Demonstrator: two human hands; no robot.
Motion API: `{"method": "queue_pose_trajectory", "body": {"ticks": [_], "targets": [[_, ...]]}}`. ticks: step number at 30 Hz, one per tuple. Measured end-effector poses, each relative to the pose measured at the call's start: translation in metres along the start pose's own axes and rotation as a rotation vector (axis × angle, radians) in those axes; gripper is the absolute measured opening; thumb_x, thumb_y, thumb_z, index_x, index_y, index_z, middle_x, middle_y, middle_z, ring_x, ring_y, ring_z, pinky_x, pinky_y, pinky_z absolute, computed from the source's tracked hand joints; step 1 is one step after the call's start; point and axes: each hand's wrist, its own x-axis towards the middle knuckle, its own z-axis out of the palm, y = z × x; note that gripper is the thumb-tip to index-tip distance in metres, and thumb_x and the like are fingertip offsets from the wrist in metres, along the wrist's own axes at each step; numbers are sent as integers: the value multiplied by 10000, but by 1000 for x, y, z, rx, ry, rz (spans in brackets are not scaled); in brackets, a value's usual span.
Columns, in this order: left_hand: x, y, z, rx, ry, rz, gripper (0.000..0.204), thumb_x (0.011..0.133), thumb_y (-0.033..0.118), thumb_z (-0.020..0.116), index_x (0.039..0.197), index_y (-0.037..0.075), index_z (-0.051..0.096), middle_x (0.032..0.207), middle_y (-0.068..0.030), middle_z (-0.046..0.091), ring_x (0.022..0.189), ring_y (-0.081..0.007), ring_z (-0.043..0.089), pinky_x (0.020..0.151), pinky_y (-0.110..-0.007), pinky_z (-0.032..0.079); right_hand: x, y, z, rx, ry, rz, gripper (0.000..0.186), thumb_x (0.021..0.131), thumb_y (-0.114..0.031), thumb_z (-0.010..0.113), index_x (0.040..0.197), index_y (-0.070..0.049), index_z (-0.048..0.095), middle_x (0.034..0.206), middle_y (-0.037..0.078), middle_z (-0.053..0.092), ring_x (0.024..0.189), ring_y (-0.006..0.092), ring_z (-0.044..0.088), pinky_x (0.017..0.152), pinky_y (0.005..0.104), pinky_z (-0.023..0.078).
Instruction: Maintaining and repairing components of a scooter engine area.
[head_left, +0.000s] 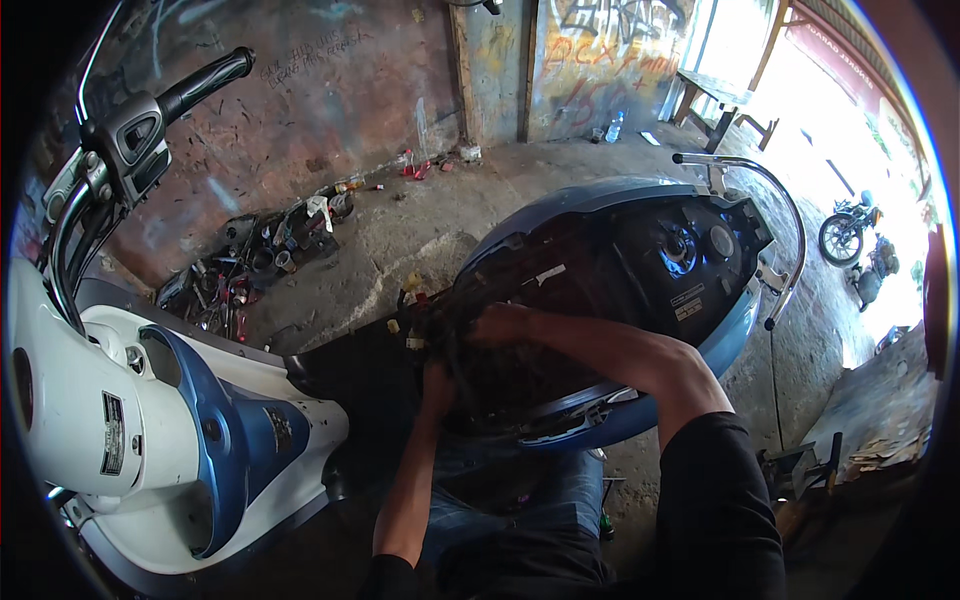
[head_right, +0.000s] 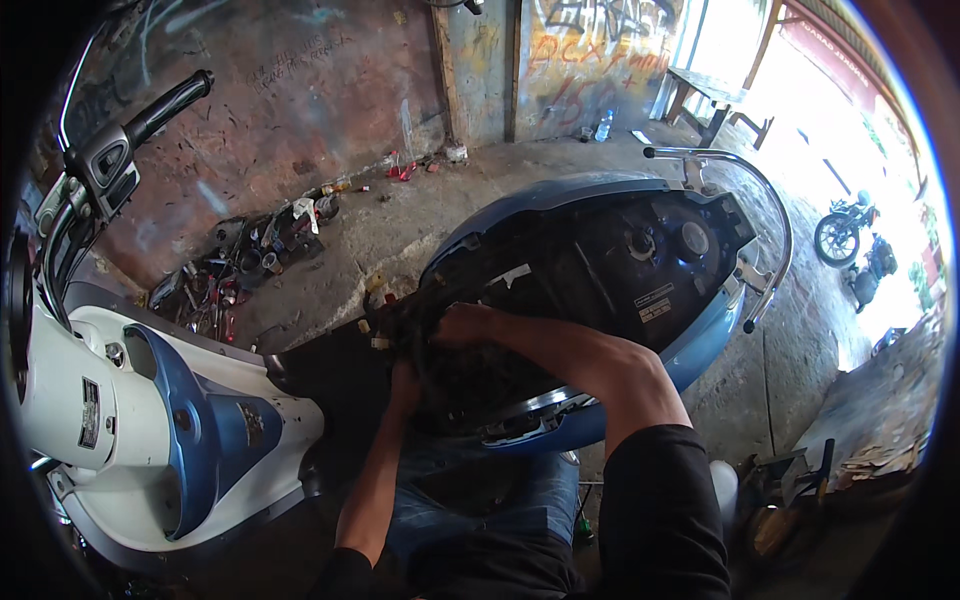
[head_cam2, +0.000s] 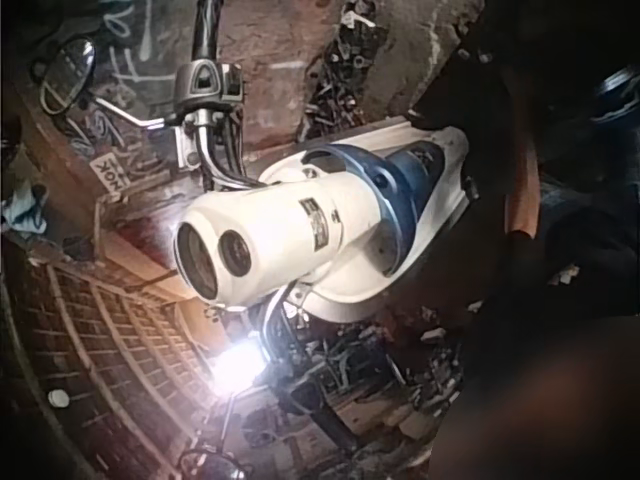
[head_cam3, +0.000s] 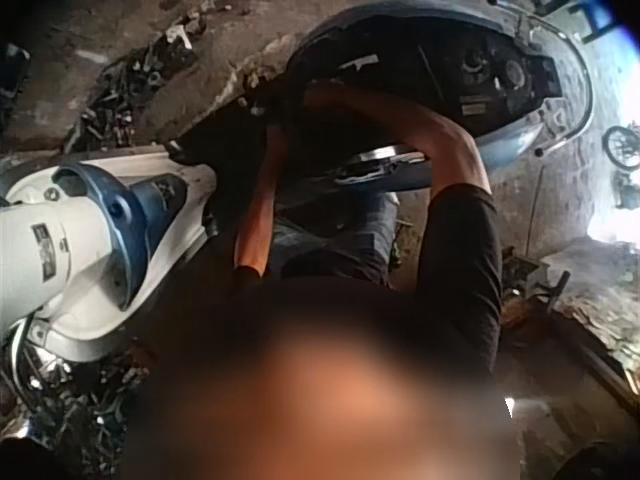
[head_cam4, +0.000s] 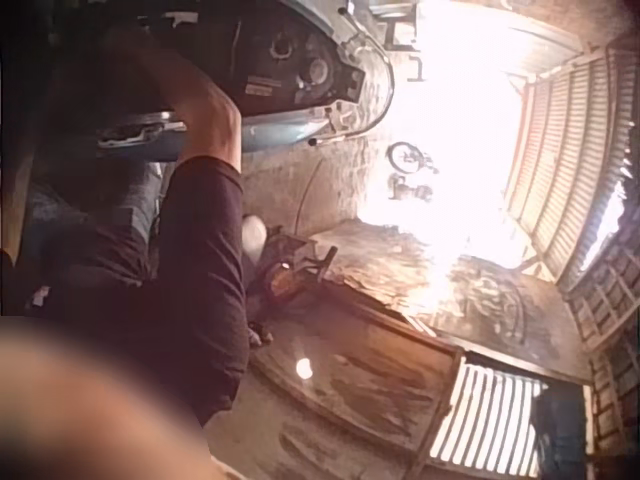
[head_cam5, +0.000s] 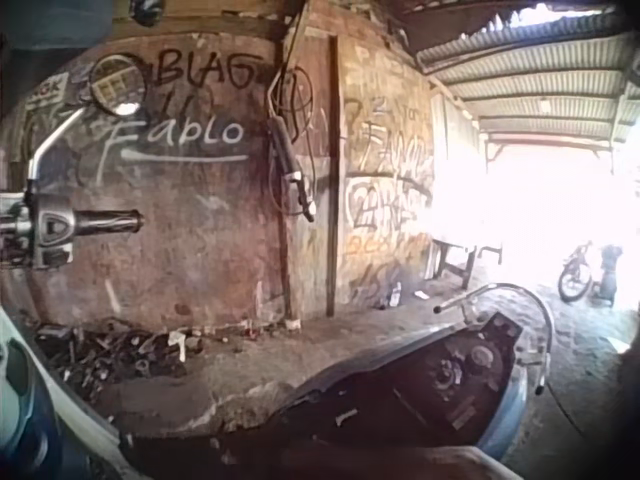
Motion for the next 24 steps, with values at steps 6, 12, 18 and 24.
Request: {"method": "queue_pose_trajectory", "body": {"ticks": [6,12,18,24], "targets": [[5,6,-1,74,-91,-49,476,882,288,686,1241,-12,597,1111,-249,669,1077,-435,628,919,-472,488,0,4,10,-19,-13,-8,192,903,-248,524,953,-131,668,846,101,702,831,306,717,732,456,582],[1,-7,6,221,-2,111,452,882,241,676,1215,-53,589,1106,-268,659,1071,-456,612,920,-484,484,2,4,16,-51,2,-18,198,917,-250,514,967,-123,658,875,106,705,841,306,719,739,447,584],[1,-15,10,273,71,209,420,868,210,673,1186,-55,601,1082,-275,653,1075,-450,604,942,-490,468,9,7,11,-17,-135,61,229,919,-254,535,1084,-117,617,1015,125,691,929,318,702,800,469,567],[5,-25,-4,-80,-211,-98,353,877,226,628,1090,-55,650,1087,-262,669,1072,-431,621,932,-471,477,-24,-59,-57,43,-80,245,445,883,-255,637,1286,-74,580,1252,220,570,1140,393,592,1008,475,465]]}}
